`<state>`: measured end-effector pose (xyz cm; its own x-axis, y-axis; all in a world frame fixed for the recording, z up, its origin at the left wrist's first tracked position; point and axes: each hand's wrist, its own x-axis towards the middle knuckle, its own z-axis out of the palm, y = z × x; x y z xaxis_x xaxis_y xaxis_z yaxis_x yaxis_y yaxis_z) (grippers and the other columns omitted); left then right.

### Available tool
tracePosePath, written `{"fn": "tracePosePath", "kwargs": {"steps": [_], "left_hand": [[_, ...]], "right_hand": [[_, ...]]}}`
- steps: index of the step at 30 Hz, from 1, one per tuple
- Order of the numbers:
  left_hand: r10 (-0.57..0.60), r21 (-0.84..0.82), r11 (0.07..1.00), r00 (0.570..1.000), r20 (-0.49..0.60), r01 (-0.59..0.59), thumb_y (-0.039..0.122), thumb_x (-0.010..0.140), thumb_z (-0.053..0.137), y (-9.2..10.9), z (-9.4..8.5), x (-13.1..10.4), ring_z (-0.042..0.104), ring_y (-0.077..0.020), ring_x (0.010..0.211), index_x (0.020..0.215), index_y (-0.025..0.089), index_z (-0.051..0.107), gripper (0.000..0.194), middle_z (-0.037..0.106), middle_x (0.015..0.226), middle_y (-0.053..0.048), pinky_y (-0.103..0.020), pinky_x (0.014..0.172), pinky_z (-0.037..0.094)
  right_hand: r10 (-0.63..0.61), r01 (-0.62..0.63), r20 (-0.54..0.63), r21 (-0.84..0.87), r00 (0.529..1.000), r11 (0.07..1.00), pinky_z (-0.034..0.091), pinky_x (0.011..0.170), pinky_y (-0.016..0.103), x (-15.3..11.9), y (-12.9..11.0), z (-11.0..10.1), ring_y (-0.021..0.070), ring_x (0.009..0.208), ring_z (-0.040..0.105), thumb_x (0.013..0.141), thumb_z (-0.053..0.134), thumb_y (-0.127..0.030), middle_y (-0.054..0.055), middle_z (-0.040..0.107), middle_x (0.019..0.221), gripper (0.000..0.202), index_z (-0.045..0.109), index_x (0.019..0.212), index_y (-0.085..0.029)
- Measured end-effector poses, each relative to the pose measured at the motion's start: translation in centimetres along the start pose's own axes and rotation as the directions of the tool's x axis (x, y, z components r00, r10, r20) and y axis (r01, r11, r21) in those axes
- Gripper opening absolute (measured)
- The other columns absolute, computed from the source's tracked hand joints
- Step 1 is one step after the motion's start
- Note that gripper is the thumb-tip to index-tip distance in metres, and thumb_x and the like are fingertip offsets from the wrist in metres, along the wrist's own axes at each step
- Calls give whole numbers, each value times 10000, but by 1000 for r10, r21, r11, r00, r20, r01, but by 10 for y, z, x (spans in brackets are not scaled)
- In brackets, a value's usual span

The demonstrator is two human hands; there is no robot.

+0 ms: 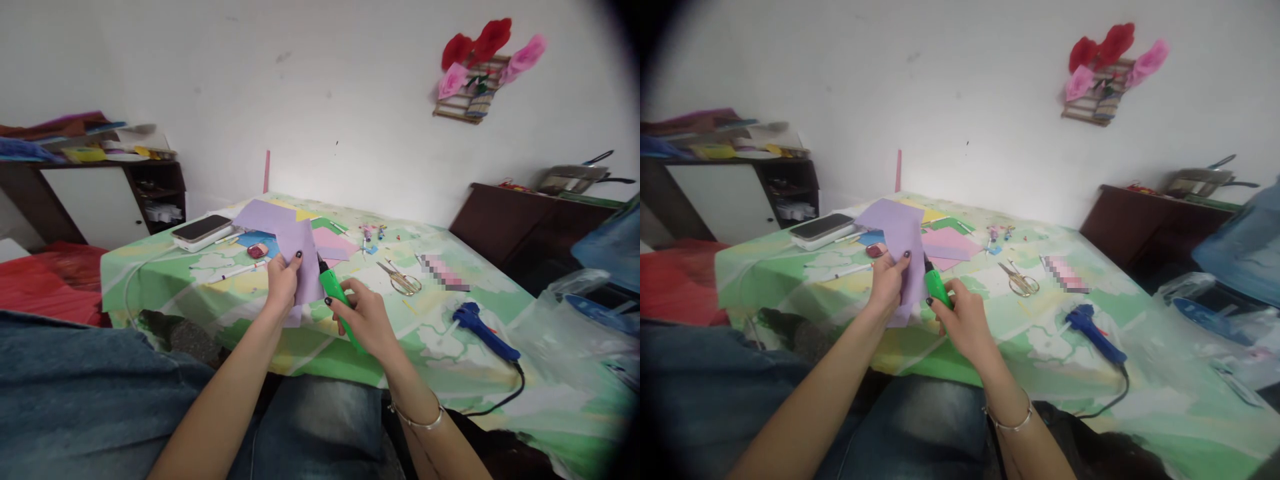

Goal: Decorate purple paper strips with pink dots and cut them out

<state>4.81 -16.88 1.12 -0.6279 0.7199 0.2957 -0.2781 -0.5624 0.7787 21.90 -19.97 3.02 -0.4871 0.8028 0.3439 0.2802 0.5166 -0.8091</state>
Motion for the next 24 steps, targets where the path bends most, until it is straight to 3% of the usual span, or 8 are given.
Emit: {"fn": "tracePosePath", "kwargs": {"steps": [10, 16, 24], "left_hand": [[0, -1, 1000, 1000, -10, 0, 280, 605, 727, 5, -2, 4, 658, -207, 802, 815, 140, 678, 257, 725, 839, -79, -321, 767, 504], [-20, 34, 999, 999, 47, 19, 273, 597, 745, 10, -4, 3, 659, -205, 772, 791, 140, 678, 244, 722, 785, -66, -320, 752, 510], [-91, 93, 992, 992, 85, 83, 240, 762, 680, 5, -4, 1, 653, -162, 781, 822, 127, 647, 132, 701, 816, -28, -368, 812, 507]], "right_hand": [[17, -18, 18, 30, 1000, 999, 408, 410, 199, -2, -4, -4, 114, 377, 567, 825, 572, -301, -54, 607, 542, 131, 486, 867, -212], [18, -18, 28, 22, 999, 1000, 409, 421, 194, -2, -5, -8, 106, 378, 566, 827, 572, -298, -55, 605, 535, 126, 496, 872, -208], [29, -29, 9, 70, 1000, 997, 403, 404, 200, 1, -1, -8, 109, 375, 563, 824, 572, -325, -50, 607, 549, 142, 495, 849, -208]]}}
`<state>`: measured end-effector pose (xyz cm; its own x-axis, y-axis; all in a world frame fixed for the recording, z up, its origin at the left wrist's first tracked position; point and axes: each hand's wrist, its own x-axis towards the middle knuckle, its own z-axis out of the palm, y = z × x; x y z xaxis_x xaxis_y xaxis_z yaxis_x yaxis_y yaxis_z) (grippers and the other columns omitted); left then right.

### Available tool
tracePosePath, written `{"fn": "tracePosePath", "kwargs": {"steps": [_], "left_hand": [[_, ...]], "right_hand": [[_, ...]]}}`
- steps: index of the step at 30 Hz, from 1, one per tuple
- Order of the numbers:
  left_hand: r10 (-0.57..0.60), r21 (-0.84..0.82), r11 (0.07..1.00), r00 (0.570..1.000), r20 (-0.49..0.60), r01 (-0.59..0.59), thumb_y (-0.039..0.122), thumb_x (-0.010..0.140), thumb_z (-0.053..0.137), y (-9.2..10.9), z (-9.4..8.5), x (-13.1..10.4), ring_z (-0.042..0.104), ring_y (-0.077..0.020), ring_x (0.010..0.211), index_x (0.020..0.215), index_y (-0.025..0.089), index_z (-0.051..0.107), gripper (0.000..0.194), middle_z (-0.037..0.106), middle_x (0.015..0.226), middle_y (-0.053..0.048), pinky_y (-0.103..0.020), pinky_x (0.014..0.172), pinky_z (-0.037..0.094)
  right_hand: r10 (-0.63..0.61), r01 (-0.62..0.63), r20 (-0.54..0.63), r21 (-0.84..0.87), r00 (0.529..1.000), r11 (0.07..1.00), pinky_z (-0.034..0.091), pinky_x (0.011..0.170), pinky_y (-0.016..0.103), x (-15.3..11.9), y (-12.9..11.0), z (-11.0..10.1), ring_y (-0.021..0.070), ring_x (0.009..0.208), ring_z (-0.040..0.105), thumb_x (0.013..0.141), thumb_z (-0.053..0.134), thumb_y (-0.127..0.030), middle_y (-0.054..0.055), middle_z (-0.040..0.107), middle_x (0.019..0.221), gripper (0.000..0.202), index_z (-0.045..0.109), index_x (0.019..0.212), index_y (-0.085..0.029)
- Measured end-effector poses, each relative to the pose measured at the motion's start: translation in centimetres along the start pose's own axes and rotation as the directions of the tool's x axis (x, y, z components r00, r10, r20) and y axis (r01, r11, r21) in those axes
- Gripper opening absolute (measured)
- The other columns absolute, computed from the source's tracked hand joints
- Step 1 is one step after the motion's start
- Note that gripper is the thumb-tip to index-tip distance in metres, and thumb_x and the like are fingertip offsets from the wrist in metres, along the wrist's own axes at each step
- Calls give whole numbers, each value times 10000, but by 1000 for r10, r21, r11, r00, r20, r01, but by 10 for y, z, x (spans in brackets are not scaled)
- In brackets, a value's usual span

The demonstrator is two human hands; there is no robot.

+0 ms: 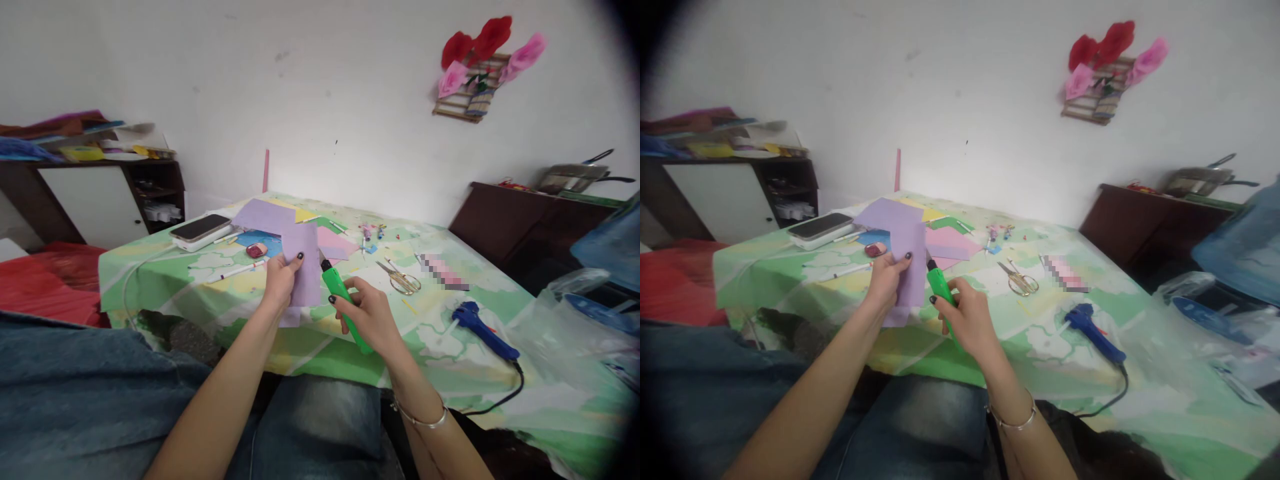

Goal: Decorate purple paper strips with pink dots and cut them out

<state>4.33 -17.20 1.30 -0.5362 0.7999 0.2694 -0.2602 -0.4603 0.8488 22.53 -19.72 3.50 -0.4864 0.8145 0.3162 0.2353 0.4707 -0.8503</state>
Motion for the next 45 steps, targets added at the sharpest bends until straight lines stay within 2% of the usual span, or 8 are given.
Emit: {"fn": "tracePosePath", "kwargs": {"steps": [5, 12, 19, 28, 35, 39, 41, 45], "left_hand": [[-20, 38, 999, 1000, 8, 20, 235, 826, 632, 0, -2, 2, 643, -147, 793, 872, 123, 636, 121, 679, 838, -16, -372, 813, 510], [-27, 79, 996, 1000, 10, 26, 247, 835, 624, -10, 3, -2, 622, -137, 788, 865, 121, 617, 129, 654, 873, -17, -346, 769, 517], [-52, 71, 996, 998, 30, 50, 270, 851, 605, -6, -3, 2, 626, -142, 805, 923, 122, 618, 165, 654, 911, -30, -347, 764, 525], [-87, 91, 993, 992, 90, 79, 252, 844, 613, -11, 5, -8, 616, -128, 761, 906, 121, 617, 145, 646, 874, -18, -316, 716, 525], [-111, 117, 988, 987, 113, 98, 289, 855, 600, -12, 10, -12, 617, -128, 749, 919, 123, 616, 178, 650, 872, -19, -322, 720, 523], [-129, 145, 983, 983, 134, 109, 300, 859, 593, -15, 12, -15, 615, -131, 763, 908, 123, 611, 185, 643, 882, -22, -321, 717, 525], [-144, 167, 979, 979, 143, 119, 301, 859, 593, -18, 12, -17, 612, -129, 755, 899, 122, 610, 184, 639, 871, -19, -314, 703, 526], [-180, 198, 969, 969, 171, 146, 294, 856, 599, -23, 14, -21, 613, -123, 733, 901, 122, 614, 179, 644, 859, -18, -307, 689, 527]], "right_hand": [[24, -25, 23, 7, 999, 1000, 410, 406, 207, 0, 1, -2, 112, 374, 560, 821, 570, -329, -47, 612, 557, 148, 498, 866, -208], [32, -31, -13, 8, 999, 999, 412, 412, 206, 1, 2, -3, 112, 378, 567, 819, 572, -320, -50, 609, 555, 146, 486, 855, -208], [19, -19, -15, 8, 1000, 1000, 402, 401, 207, 1, 1, -6, 114, 374, 567, 819, 578, -334, -55, 607, 551, 165, 484, 875, -210], [23, -22, -48, 17, 999, 1000, 415, 407, 225, 4, 6, -9, 128, 379, 574, 817, 579, -392, -47, 607, 553, 206, 482, 843, -213], [8, -8, -111, -3, 994, 1000, 416, 435, 225, 6, 8, -11, 127, 385, 582, 821, 573, -367, -44, 616, 547, 176, 505, 845, -207], [27, -24, -107, 22, 994, 999, 393, 414, 219, 8, 9, -13, 128, 381, 579, 817, 580, -389, -39, 621, 549, 201, 498, 834, -206], [21, -22, -145, -3, 989, 1000, 393, 419, 218, 9, 7, -15, 128, 386, 579, 817, 581, -385, -35, 625, 546, 198, 502, 840, -205], [-13, -1, -343, -40, 939, 999, 418, 438, 234, 10, 5, -31, 135, 401, 578, 809, 584, -418, -21, 638, 559, 236, 502, 869, -205]]}}
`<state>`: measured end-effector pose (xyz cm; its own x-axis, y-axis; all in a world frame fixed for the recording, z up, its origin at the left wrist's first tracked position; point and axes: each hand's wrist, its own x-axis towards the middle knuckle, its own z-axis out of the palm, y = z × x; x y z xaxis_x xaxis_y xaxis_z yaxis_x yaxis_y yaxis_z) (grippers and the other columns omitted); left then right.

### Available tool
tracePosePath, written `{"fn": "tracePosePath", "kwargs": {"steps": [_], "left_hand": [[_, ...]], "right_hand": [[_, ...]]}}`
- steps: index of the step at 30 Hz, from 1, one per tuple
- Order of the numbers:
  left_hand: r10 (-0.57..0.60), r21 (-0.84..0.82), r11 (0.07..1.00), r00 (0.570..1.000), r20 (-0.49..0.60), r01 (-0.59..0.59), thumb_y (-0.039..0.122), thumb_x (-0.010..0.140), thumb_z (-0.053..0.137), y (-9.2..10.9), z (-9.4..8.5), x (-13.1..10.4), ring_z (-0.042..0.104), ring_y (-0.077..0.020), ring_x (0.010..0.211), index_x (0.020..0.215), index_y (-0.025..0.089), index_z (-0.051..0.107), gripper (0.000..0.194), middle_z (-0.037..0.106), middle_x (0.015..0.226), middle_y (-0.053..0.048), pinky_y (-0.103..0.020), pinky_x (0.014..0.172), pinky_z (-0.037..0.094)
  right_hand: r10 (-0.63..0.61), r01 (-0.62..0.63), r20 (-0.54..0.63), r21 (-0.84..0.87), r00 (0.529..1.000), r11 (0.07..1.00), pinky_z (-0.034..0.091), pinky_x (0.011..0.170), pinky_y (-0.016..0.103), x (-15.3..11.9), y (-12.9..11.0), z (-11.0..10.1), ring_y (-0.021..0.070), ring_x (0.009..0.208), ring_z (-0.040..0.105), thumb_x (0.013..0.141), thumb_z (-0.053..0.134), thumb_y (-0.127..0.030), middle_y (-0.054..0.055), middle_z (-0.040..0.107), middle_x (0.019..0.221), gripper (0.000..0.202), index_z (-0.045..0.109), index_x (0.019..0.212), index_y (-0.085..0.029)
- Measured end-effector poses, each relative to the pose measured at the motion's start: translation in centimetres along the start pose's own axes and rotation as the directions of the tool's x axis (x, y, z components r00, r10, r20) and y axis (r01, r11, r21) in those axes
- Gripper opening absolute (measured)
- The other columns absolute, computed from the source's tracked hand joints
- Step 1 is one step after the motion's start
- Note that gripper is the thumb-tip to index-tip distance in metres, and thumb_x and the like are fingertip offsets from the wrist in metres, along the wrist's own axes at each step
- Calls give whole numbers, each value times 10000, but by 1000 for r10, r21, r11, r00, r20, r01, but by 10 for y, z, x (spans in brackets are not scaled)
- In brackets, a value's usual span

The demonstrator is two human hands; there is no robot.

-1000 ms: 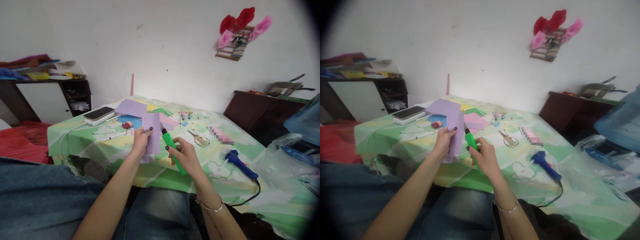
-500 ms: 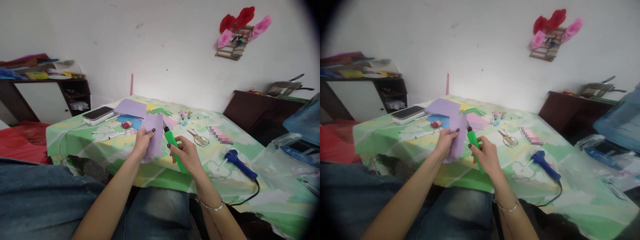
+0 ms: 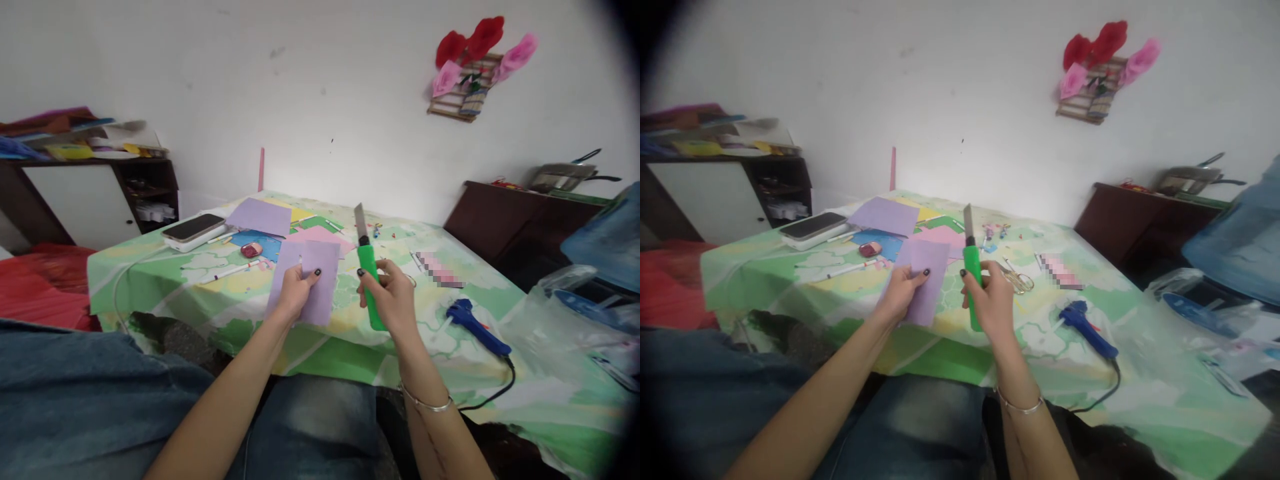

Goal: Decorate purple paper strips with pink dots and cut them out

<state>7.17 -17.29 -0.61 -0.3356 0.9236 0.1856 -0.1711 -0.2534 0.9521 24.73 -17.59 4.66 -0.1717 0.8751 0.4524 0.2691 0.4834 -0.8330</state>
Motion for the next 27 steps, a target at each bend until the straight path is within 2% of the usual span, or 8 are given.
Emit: {"fn": "tracePosePath", "kwargs": {"steps": [5, 8, 12, 17, 19, 22, 24, 27], "left_hand": [[2, 38, 999, 1000, -21, -2, 288, 851, 607, 3, -3, 5, 622, -132, 770, 928, 124, 618, 181, 650, 890, -25, -323, 718, 532], [1, 73, 997, 999, -33, 1, 287, 844, 617, 7, -8, 10, 630, -141, 793, 959, 126, 620, 197, 657, 924, -35, -333, 729, 537], [10, 129, 992, 999, -51, -3, 283, 828, 638, 11, -13, 16, 637, -152, 826, 992, 131, 622, 225, 665, 957, -42, -350, 757, 536], [31, 233, 972, 999, -35, -22, 268, 732, 732, 16, -13, 19, 644, -153, 775, 953, 132, 648, 273, 690, 904, -43, -333, 715, 531], [45, 290, 956, 999, -12, -40, 270, 631, 801, 20, -11, 20, 641, -174, 741, 904, 129, 670, 334, 702, 866, -68, -319, 660, 518], [59, 371, 925, 997, 56, -76, 254, 497, 860, 26, -4, 21, 636, -217, 718, 831, 137, 694, 391, 713, 807, -85, -301, 594, 487], [38, 405, 910, 990, 139, -92, 234, 485, 863, 31, -1, 21, 641, -218, 722, 846, 145, 694, 409, 715, 801, -60, -288, 588, 486], [-31, 440, 894, 967, 253, -87, 286, 667, 779, 40, -1, 26, 638, -160, 695, 892, 134, 665, 294, 696, 813, -27, -282, 612, 513]], "right_hand": [[68, -90, -94, -250, 993, 964, 462, 524, 292, 16, 20, -27, 162, 432, 603, 799, 565, -440, 1, 654, 608, 281, 498, 912, -191], [148, -172, -89, -564, 985, 807, 454, 561, 317, 26, 44, -36, 174, 470, 610, 765, 584, -346, 61, 685, 736, 266, 516, 952, -169], [139, -199, -143, -635, 980, 747, 439, 594, 340, 30, 68, -36, 281, 722, 651, 701, 608, -223, 153, 677, 823, 315, 541, 997, -138], [3, -114, -177, -619, 984, 777, 446, 722, 387, 28, 57, -19, 329, 998, 573, 776, 555, -235, 228, 611, 1079, 284, 554, 1040, -131], [-59, -4, -106, -519, 993, 855, 461, 744, 351, 27, 46, -5, 239, 915, 593, 824, 516, -294, 157, 624, 1096, 266, 557, 1051, -161], [-10, 9, 28, 44, 1000, 999, 466, 570, 272, 27, 36, 17, 124, 620, 567, 759, 606, -363, 84, 647, 1007, 449, 485, 1149, -177], [78, -88, 44, 346, 996, 934, 389, 433, 221, 28, 35, 28, 73, 457, 487, 671, 686, -302, 14, 642, 861, 536, 454, 1142, -194], [183, -123, -31, 628, 983, 769, 260, 353, 181, 30, 42, 30, 32, 348, 376, 567, 719, -173, -73, 575, 652, 482, 497, 994, -198]]}}
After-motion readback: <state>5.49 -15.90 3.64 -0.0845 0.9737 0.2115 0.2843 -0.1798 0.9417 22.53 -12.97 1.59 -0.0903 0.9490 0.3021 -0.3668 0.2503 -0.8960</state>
